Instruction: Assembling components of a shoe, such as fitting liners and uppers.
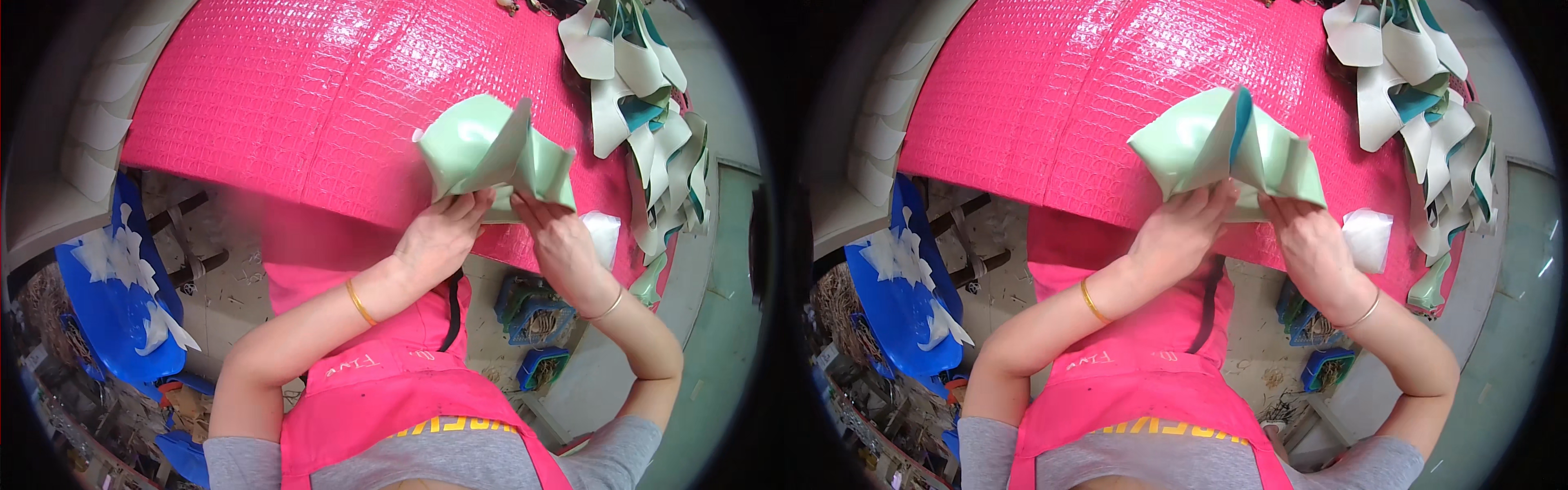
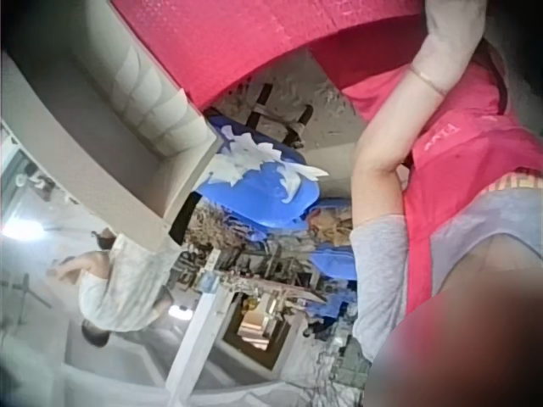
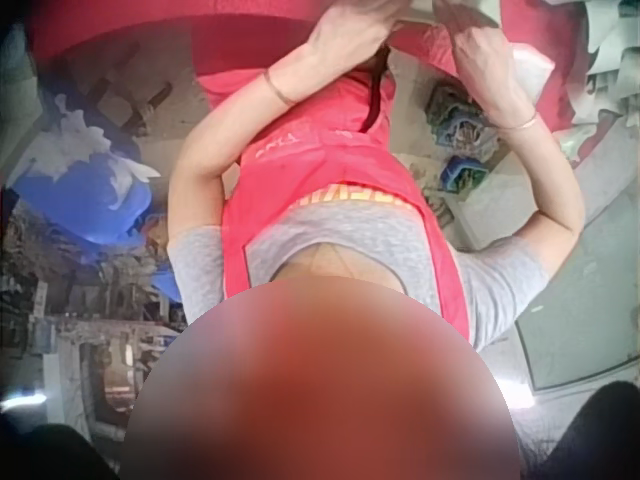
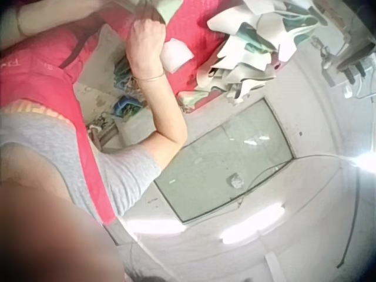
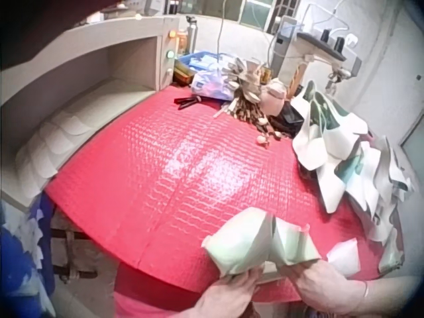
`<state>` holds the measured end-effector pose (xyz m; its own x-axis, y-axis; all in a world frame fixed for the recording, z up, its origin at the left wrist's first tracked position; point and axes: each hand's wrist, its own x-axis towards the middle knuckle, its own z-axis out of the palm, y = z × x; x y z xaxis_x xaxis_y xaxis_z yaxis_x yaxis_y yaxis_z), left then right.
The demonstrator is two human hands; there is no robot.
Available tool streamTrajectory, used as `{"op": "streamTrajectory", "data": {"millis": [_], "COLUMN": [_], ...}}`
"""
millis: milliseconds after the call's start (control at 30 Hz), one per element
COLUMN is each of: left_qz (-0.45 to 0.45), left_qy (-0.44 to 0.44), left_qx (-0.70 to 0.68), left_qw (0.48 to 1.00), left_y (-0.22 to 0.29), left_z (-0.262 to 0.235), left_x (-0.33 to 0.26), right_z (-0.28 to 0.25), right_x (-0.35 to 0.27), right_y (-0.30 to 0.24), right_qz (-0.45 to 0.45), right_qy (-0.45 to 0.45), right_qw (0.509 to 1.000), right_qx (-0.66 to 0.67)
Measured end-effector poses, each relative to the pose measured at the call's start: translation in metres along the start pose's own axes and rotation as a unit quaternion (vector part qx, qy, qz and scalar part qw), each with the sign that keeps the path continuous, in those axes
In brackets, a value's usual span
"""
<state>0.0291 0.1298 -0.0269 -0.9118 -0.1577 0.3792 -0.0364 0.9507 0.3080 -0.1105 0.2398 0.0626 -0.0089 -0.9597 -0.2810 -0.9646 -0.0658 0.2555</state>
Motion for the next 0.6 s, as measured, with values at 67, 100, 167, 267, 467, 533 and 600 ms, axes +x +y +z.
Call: {"op": "streamTrajectory", "data": {"millis": [67, 100, 167, 267, 467, 533, 600], "left_qz": [-0.027, -0.026, -0.022, 0.035, -0.005, -0.008, 0.012], "left_qy": [-0.012, -0.01, -0.013, -0.131, 0.012, 0.048, 0.013], "left_qx": [-0.01, -0.011, 0.013, 0.101, -0.042, -0.02, -0.013], "left_qw": [1.0, 1.0, 1.0, 0.986, 0.999, 0.999, 1.0], "left_y": [0.001, 0.002, 0.006, 0.013, 0.005, 0.007, 0.008], "left_z": [0.003, 0.004, 0.006, -0.002, 0.017, 0.016, 0.009], "left_x": [0.0, 0.003, 0.009, 0.024, 0.016, 0.022, 0.034], "right_z": [-0.008, -0.005, -0.001, 0.0, 0.0, -0.005, -0.013], "right_x": [0.004, 0.006, 0.008, 0.011, 0.016, 0.023, 0.025], "right_y": [0.001, 0.001, 0.002, 0.006, 0.0, 0.006, 0.02], "right_qz": [0.012, 0.018, 0.007, -0.034, -0.037, -0.043, -0.103], "right_qy": [-0.017, -0.026, -0.021, -0.002, -0.043, -0.06, -0.017], "right_qw": [1.0, 1.0, 0.999, 0.994, 0.995, 0.994, 0.994], "right_qx": [0.003, -0.003, -0.041, -0.102, -0.081, -0.084, -0.041]}}
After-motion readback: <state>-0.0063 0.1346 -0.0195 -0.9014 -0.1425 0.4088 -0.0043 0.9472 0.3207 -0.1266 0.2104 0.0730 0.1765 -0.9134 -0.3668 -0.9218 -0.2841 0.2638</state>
